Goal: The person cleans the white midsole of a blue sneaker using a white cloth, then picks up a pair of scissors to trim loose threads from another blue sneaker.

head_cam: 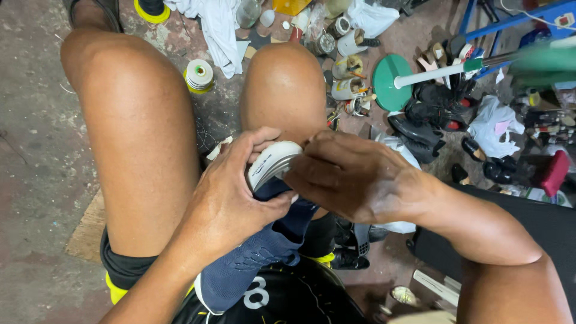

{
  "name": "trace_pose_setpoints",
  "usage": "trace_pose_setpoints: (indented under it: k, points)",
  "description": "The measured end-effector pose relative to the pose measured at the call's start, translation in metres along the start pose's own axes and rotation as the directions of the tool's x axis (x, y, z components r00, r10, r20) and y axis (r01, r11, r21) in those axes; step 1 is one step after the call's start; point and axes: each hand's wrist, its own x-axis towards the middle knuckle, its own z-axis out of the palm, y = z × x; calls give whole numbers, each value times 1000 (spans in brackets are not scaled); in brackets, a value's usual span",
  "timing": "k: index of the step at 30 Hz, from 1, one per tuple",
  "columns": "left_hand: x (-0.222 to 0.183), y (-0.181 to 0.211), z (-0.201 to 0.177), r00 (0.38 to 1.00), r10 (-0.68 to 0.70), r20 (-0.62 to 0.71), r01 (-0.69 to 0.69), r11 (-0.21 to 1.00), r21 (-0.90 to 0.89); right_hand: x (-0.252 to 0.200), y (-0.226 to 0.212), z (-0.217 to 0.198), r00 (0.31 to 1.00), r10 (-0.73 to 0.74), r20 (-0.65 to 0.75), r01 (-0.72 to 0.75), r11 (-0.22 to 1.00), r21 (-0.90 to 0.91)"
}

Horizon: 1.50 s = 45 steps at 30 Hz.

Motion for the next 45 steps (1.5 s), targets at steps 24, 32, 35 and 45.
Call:
trace_pose_setpoints:
  k: [24,32,35,45]
  points:
    - [4,-2,1,999,39,2,-39,999,29,12,-27,-22,975,71,212,12,930,-366]
    - [5,-10,-2,998,54,21,-53,997,-58,8,-4,-16,997,44,62,-32,983,-183]
    - [5,-9,-1,998,60,10,-59,997,-44,10,4,-15,993,-48,112,69,979,-194]
    - [7,-9,0,998,33,53,-28,996,-90,37,27,1,977,-79,200,19,958,286]
